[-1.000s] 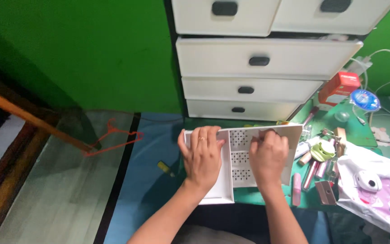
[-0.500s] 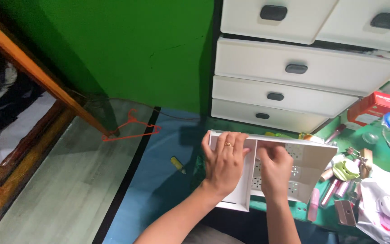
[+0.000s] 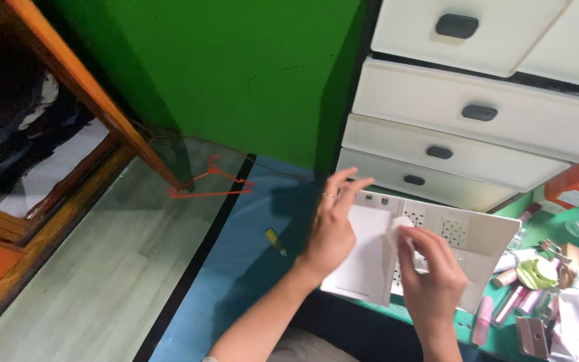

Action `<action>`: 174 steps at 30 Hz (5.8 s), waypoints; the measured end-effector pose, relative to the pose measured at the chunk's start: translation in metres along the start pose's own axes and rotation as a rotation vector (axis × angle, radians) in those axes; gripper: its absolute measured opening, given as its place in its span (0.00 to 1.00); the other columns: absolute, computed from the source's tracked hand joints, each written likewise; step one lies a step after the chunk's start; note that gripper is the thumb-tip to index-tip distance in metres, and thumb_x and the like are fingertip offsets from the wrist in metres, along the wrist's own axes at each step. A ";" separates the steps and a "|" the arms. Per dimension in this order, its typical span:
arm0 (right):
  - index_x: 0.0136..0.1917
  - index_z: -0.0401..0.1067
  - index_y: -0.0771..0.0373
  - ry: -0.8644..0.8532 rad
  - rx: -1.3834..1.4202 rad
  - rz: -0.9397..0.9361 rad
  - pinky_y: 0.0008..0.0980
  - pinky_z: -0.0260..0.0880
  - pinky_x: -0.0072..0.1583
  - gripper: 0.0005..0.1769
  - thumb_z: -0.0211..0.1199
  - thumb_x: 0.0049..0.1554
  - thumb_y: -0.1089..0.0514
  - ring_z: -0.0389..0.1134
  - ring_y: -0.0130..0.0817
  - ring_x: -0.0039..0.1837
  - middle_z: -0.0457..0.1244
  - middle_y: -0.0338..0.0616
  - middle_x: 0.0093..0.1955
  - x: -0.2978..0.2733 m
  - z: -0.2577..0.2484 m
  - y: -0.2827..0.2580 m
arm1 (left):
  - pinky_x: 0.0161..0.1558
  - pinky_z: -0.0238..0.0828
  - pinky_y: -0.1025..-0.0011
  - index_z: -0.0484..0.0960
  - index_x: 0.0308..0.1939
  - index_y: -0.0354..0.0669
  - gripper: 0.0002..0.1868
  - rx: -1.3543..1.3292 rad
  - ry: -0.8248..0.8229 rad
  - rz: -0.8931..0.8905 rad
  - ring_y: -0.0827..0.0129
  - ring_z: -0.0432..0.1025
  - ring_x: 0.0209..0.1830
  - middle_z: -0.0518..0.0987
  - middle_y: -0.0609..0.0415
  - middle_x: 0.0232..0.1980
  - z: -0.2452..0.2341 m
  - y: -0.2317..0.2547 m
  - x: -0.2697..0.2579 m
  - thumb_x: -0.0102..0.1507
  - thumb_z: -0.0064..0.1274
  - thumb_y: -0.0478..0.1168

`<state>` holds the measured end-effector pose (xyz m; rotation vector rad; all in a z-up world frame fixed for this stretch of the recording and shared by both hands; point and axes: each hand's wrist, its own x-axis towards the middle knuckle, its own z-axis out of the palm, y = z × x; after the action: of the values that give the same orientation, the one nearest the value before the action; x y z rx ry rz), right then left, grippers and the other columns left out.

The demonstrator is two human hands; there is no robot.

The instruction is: Cleaning and assembling a modular plastic desk organizer and putting away stationary items.

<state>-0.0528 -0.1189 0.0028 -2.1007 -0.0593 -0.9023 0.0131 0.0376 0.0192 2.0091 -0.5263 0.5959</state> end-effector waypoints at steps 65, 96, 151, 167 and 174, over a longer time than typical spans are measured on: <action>0.57 0.77 0.61 0.184 -0.565 -0.077 0.41 0.69 0.68 0.10 0.64 0.63 0.69 0.71 0.43 0.66 0.71 0.47 0.60 -0.053 -0.047 0.015 | 0.36 0.71 0.51 0.72 0.38 0.36 0.14 0.096 -0.146 -0.112 0.41 0.76 0.36 0.80 0.40 0.36 -0.013 -0.040 0.003 0.72 0.45 0.44; 0.57 0.77 0.59 0.024 -0.392 -0.035 0.42 0.71 0.58 0.14 0.66 0.57 0.66 0.71 0.46 0.55 0.69 0.48 0.52 -0.035 -0.028 -0.012 | 0.33 0.76 0.57 0.75 0.42 0.38 0.07 0.272 -0.092 -0.030 0.45 0.78 0.36 0.79 0.44 0.43 -0.006 -0.035 0.014 0.70 0.48 0.39; 0.54 0.79 0.59 -0.034 -0.283 -0.185 0.38 0.74 0.53 0.13 0.64 0.56 0.64 0.74 0.42 0.54 0.68 0.52 0.54 0.036 -0.067 -0.101 | 0.69 0.70 0.59 0.63 0.75 0.31 0.50 -0.408 -0.323 0.194 0.50 0.74 0.69 0.75 0.37 0.69 -0.033 0.038 -0.035 0.59 0.67 0.57; 0.67 0.73 0.57 -0.248 -0.586 -0.374 0.51 0.61 0.70 0.25 0.54 0.60 0.48 0.69 0.38 0.65 0.67 0.46 0.63 0.027 -0.096 -0.068 | 0.61 0.77 0.60 0.64 0.66 0.35 0.32 -0.625 -0.366 0.175 0.52 0.80 0.60 0.80 0.40 0.60 -0.022 0.017 -0.062 0.65 0.67 0.38; 0.71 0.68 0.61 -0.226 -0.532 -0.261 0.46 0.61 0.72 0.26 0.51 0.62 0.54 0.66 0.48 0.69 0.64 0.52 0.70 0.021 -0.100 -0.061 | 0.59 0.77 0.63 0.65 0.62 0.37 0.29 -0.755 -0.443 0.150 0.60 0.80 0.57 0.80 0.47 0.57 -0.016 0.000 -0.056 0.64 0.67 0.33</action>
<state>-0.1158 -0.1548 0.0968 -2.7349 -0.2377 -0.8956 -0.0339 0.0589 -0.0071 1.3689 -1.0025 -0.0015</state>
